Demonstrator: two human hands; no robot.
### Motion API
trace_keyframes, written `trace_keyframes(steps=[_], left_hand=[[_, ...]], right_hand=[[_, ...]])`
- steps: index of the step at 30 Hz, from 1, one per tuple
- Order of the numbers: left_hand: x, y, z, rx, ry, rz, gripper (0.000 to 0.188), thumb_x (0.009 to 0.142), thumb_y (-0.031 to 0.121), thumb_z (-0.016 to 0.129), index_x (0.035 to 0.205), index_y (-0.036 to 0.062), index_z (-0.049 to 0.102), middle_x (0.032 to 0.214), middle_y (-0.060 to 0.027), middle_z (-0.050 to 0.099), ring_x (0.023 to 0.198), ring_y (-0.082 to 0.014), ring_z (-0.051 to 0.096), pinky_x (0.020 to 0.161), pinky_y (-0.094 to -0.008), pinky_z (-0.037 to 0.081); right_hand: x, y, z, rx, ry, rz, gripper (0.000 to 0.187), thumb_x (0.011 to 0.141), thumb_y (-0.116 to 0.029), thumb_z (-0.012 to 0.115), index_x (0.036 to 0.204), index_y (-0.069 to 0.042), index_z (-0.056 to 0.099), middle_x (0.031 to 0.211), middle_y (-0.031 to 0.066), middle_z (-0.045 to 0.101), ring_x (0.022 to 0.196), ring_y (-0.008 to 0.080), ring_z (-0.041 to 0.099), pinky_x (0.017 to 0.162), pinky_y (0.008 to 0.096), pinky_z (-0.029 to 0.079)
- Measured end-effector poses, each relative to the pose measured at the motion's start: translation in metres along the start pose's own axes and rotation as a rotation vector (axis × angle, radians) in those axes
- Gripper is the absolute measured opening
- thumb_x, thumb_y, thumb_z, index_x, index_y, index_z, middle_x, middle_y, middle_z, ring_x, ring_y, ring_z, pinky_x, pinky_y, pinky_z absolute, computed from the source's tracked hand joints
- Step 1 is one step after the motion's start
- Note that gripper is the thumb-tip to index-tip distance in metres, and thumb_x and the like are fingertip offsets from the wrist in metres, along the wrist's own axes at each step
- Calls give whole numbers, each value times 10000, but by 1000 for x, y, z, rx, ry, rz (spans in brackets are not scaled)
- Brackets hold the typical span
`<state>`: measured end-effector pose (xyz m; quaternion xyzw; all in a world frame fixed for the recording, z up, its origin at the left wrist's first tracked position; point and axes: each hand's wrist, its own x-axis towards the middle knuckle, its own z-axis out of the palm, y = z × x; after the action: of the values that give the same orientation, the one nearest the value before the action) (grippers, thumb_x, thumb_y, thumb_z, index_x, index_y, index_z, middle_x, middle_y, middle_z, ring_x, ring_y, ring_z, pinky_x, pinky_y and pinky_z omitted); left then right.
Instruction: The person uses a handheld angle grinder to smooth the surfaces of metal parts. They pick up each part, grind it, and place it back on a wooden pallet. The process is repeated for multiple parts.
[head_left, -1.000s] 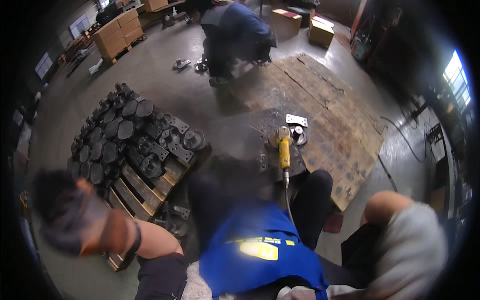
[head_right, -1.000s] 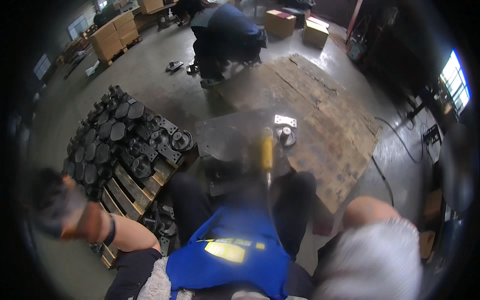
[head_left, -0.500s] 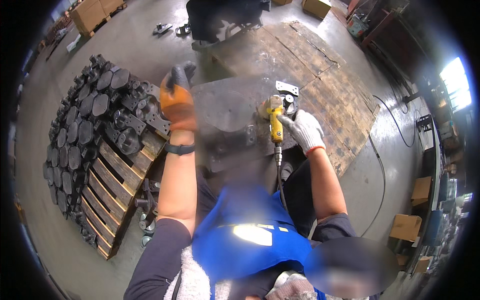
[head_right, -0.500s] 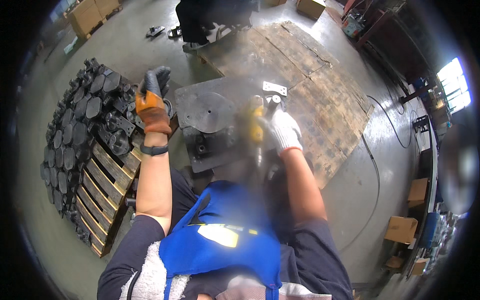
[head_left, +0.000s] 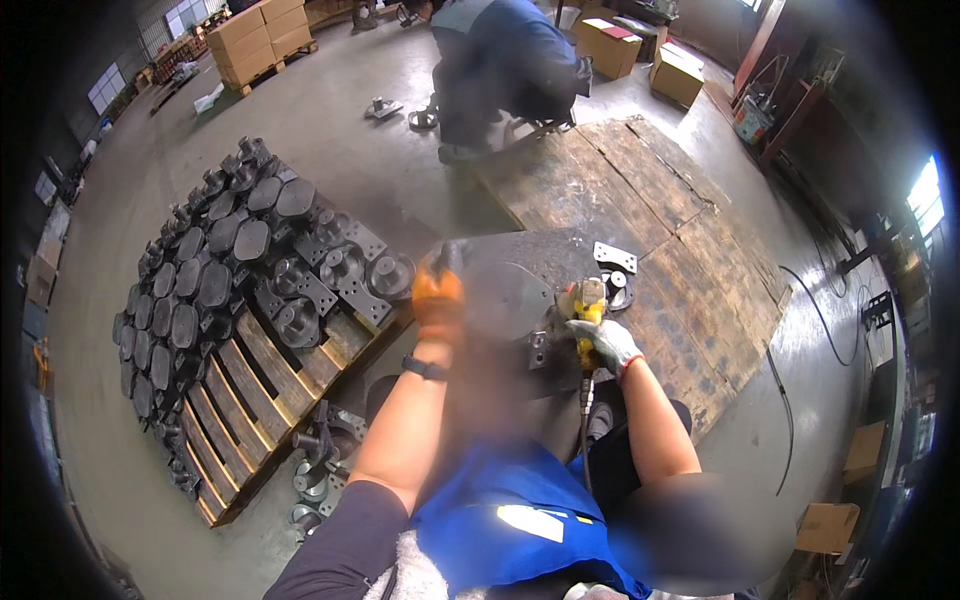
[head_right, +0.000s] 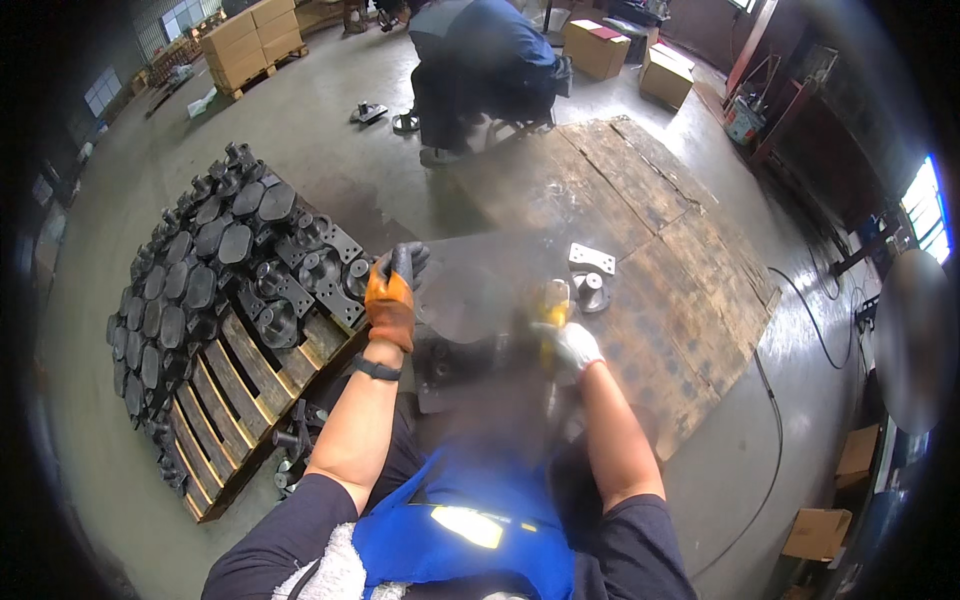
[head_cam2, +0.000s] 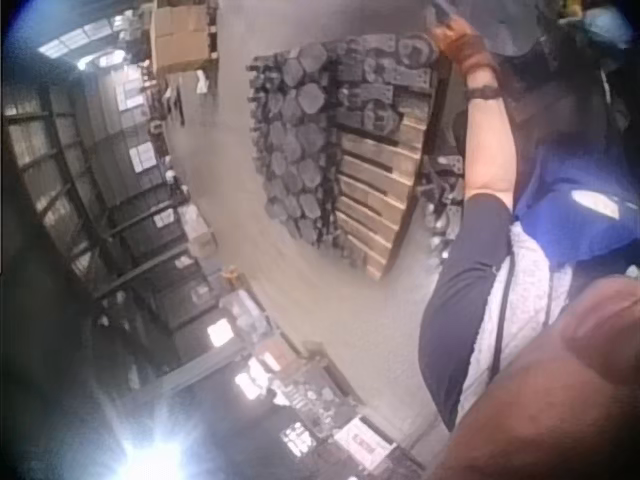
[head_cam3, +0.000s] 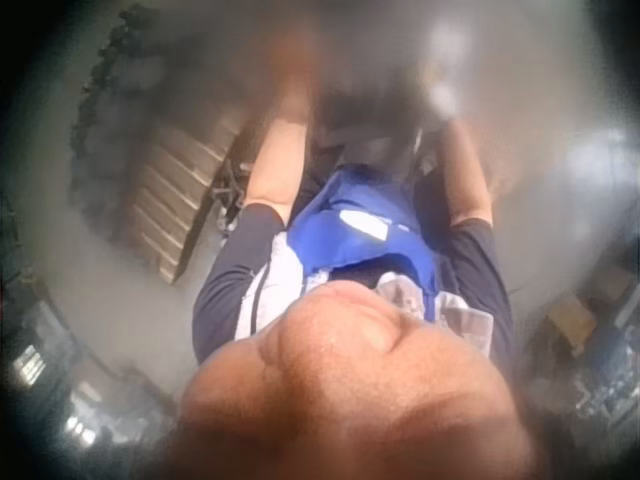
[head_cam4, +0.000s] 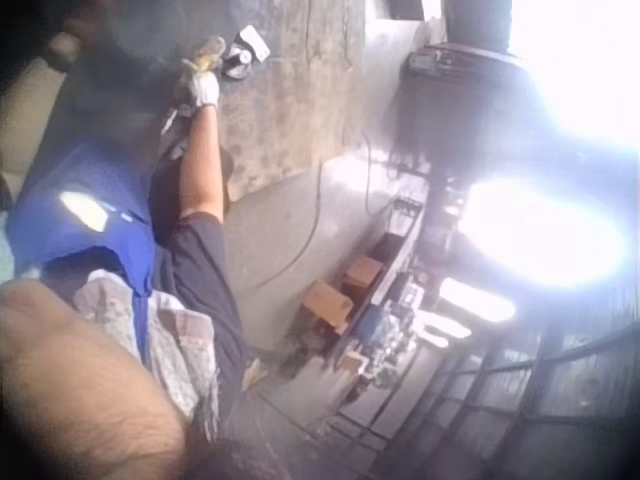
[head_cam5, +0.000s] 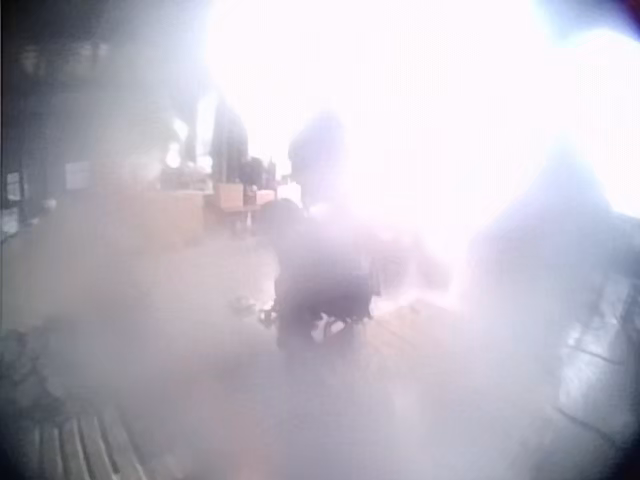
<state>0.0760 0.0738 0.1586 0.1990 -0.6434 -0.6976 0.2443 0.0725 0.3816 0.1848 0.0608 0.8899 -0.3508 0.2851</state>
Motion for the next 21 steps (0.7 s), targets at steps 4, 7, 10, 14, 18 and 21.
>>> trace_keyframes(steps=[4, 7, 10, 14, 18, 21], left_hand=[[-11, 30, 4, -90, -58, -55, 386, 1015, 427, 566, 1173, 87, 660, 1140, -72, 717, 1088, -206, 674, 924, -344, 487], [-19, 42, 11, -160, -53, 3, 358, 1015, 372, 586, 1192, 66, 644, 1145, -76, 711, 1056, -207, 676, 905, -337, 504], [-30, 25, 12, 342, 72, 161, 437, 982, 387, 588, 1210, 18, 641, 1123, -164, 711, 1105, -276, 648, 990, -368, 463], [-30, 22, 14, 433, -24, 230, 439, 975, 327, 566, 1286, 19, 589, 1104, -215, 692, 1060, -350, 648, 943, -416, 488], [-32, 57, 11, 388, -98, 274, 350, 989, 288, 566, 1261, 71, 610, 1062, -166, 701, 972, -296, 661, 868, -382, 505], [-29, 63, 18, 234, -87, 192, 295, 1002, 270, 576, 1237, 99, 626, 1031, -104, 703, 917, -210, 649, 829, -338, 498]], right_hand=[[2, 4, 2, -130, 68, -151, 597, 803, -563, 713, 1115, -54, 712, 1027, 140, 732, 951, 278, 678, 846, 390, 501], [4, 1, 14, -76, 223, -152, 500, 815, -476, 703, 1103, -67, 711, 1032, 158, 734, 974, 321, 690, 852, 405, 508], [2, -8, 21, -90, 269, -79, 502, 802, -453, 718, 1111, -58, 704, 1038, 174, 732, 1010, 335, 689, 864, 415, 513], [-5, -17, 23, -84, 327, 2, 506, 795, -431, 745, 1113, -41, 703, 1031, 162, 737, 985, 315, 699, 852, 399, 521], [10, 1, 19, 102, 177, -58, 491, 803, -374, 772, 1155, -39, 698, 987, 79, 737, 897, 191, 692, 815, 333, 532], [-6, -35, 22, 249, 156, 74, 418, 834, -321, 760, 1123, -28, 692, 932, 70, 715, 821, 168, 676, 745, 317, 542]])
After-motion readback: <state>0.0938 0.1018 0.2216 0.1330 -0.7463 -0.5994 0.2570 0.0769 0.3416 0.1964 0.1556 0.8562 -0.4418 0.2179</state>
